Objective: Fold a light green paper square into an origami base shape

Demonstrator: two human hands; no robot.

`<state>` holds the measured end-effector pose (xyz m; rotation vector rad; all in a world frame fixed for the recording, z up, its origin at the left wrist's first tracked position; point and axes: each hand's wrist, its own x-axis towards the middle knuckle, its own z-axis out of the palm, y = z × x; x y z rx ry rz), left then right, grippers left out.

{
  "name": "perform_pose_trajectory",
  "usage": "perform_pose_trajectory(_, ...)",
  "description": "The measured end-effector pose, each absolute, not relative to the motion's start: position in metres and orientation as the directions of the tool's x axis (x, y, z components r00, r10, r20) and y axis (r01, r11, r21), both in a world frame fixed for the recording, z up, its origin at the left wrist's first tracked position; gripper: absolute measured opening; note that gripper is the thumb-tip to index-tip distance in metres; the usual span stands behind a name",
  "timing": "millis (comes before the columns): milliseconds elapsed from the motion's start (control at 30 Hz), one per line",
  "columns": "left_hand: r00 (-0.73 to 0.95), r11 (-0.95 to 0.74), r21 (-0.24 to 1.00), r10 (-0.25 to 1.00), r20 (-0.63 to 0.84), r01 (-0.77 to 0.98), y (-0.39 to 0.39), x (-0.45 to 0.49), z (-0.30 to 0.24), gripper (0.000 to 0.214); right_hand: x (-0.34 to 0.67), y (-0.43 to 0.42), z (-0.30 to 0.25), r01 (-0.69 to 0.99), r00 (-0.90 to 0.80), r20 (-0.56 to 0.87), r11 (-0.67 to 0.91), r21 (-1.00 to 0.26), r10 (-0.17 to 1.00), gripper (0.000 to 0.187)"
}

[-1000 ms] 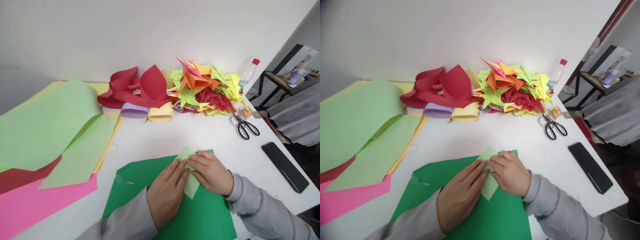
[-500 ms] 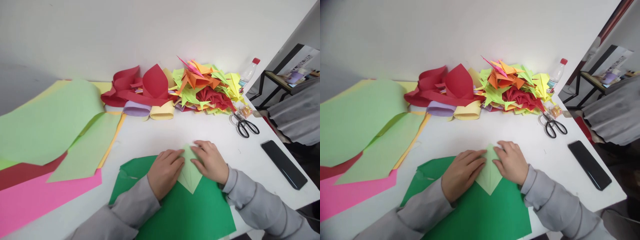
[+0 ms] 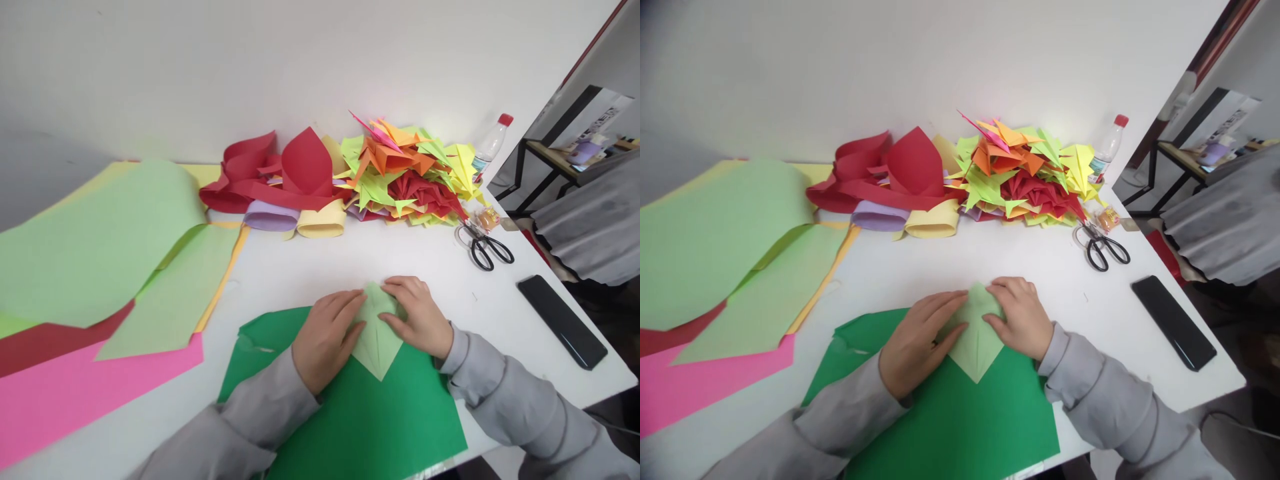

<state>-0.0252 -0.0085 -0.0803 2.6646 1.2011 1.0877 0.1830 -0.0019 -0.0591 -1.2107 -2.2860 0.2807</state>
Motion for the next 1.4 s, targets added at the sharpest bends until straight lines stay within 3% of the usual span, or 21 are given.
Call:
perform_pose_trajectory(167, 0.391, -0.631, 0.458, 0.762, 0.516, 0.626, -0.007, -0.026, -0.08, 0.046, 0.181, -0.002, -0.061, 0.649, -0.44, 0.377, 0.579, -0.494, 0.815, 0.028)
perform_pose_trajectory(367, 0.404, -0.618, 0.505, 0.782, 0.475, 0.602, -0.005, -0.028, -0.08, 0.053, 0.18, 0.005, -0.057, 0.646, -0.369, 0.324, 0.491, -0.585, 0.871, 0.035)
perform_pose_trajectory(500, 0.388, -0.633, 0.532, 0.77, 0.506, 0.563, -0.005, -0.027, -0.077, 0.048, 0.182, 0.01, -0.056, 0.664, -0.436, 0.285, 0.518, -0.539, 0.854, 0.007)
perform_pose_trajectory(733, 0.399, -0.636, 0.579, 0.772, 0.495, 0.511, 0.005, -0.027, -0.077, 0.024, 0.191, 0.016, -0.06, 0.601, -0.527, 0.35, 0.631, -0.49, 0.774, 0.002)
perform_pose_trajectory(967, 0.501, -0.748, 0.341, 0.645, 0.578, 0.569, 0.008, -0.027, -0.073, 0.024, 0.194, 0.012, -0.055, 0.588, -0.653, 0.375, 0.753, -0.296, 0.658, 0.019)
perform_pose_trajectory(1167, 0.59, -0.746, 0.102, 0.595, 0.547, 0.658, 0.003, -0.026, -0.067, 0.025, 0.195, 0.005, -0.047, 0.646, -0.661, 0.34, 0.738, -0.196, 0.669, 0.019)
perform_pose_trajectory(1400, 0.618, -0.765, -0.027, 0.498, 0.608, 0.643, -0.008, -0.023, -0.063, 0.026, 0.19, 0.0, -0.044, 0.581, -0.771, 0.372, 0.81, 0.077, 0.517, 0.026)
